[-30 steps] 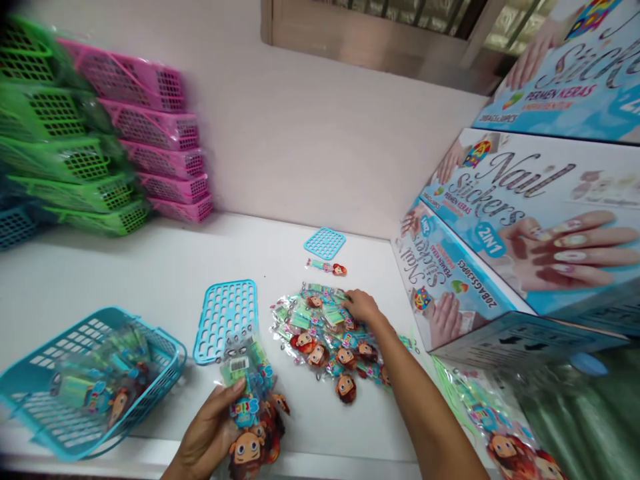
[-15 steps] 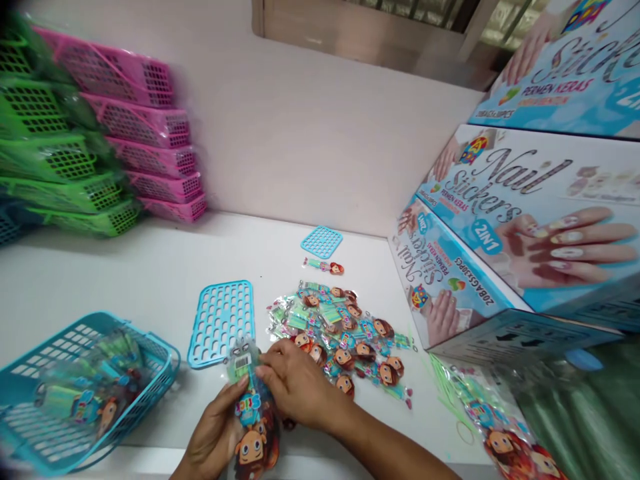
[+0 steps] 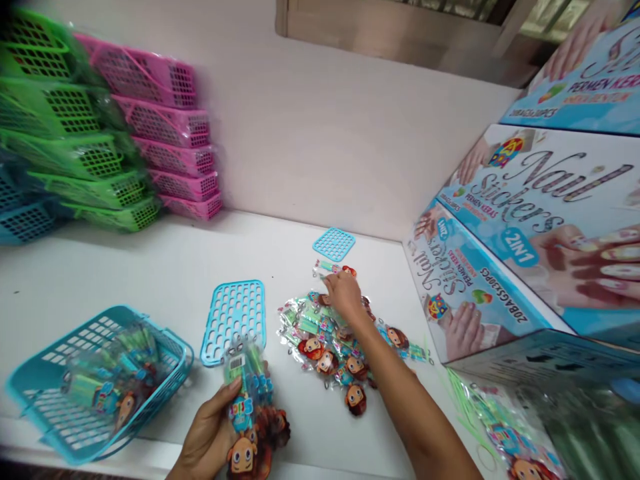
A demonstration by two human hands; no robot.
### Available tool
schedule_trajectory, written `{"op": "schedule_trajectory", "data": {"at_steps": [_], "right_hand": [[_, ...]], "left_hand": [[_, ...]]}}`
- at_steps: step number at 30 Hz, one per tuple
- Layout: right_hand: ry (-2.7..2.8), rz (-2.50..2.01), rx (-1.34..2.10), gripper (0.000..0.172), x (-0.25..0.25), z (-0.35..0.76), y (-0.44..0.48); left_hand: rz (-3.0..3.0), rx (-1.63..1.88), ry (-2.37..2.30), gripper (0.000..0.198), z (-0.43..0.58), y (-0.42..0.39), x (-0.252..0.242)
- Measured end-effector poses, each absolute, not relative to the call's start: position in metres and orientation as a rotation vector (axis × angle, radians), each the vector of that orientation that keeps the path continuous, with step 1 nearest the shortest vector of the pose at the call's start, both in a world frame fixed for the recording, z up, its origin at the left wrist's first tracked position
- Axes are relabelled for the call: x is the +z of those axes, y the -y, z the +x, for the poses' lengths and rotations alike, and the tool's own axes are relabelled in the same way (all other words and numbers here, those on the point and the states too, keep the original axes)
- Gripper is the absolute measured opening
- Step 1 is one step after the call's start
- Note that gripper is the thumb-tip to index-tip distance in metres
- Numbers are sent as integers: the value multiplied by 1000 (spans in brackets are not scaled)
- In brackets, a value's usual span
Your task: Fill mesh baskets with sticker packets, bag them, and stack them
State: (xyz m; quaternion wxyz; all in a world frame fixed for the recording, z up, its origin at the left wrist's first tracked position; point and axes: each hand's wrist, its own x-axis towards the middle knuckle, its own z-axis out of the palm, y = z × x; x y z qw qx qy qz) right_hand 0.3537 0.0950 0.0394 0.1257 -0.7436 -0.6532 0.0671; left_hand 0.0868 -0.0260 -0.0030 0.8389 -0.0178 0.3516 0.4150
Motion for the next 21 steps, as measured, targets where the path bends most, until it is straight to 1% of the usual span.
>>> {"op": "schedule_trajectory", "data": {"at_steps": [2,4,6,9,11,12,14,15,19,21], "right_hand": [[1943,-2025,298,32,48,328,-60],[1995,-1755,656,32,53,298,-21],[2003,-1603,802,34,53,274,10],[2131,-1584,682,42,47,270,21],[2163,-1732,574,45,40,294,2],[2135,-1838,533,45,35,312,-14],[1996,-2104,391,34,26,352,-52],[1948,-2170,347,33,21,372,-71],[1845,-2370,245,50,0,424,-132],[1850,-2403,198,54,-10,431,-150]], "left_hand": [[-58,878,-708,47,90,25,1],[-54,873,-667,48,96,26,3],[-34,867,-645,47,102,28,1],[-15,825,-642,44,105,32,-6],[-12,806,-666,40,103,35,-10],[-9,807,-683,38,102,36,-12],[1,817,-703,35,98,37,-14],[4,820,-708,32,95,38,-15],[-3,767,-686,22,90,40,-14],[-13,741,-650,19,88,40,-14]]}}
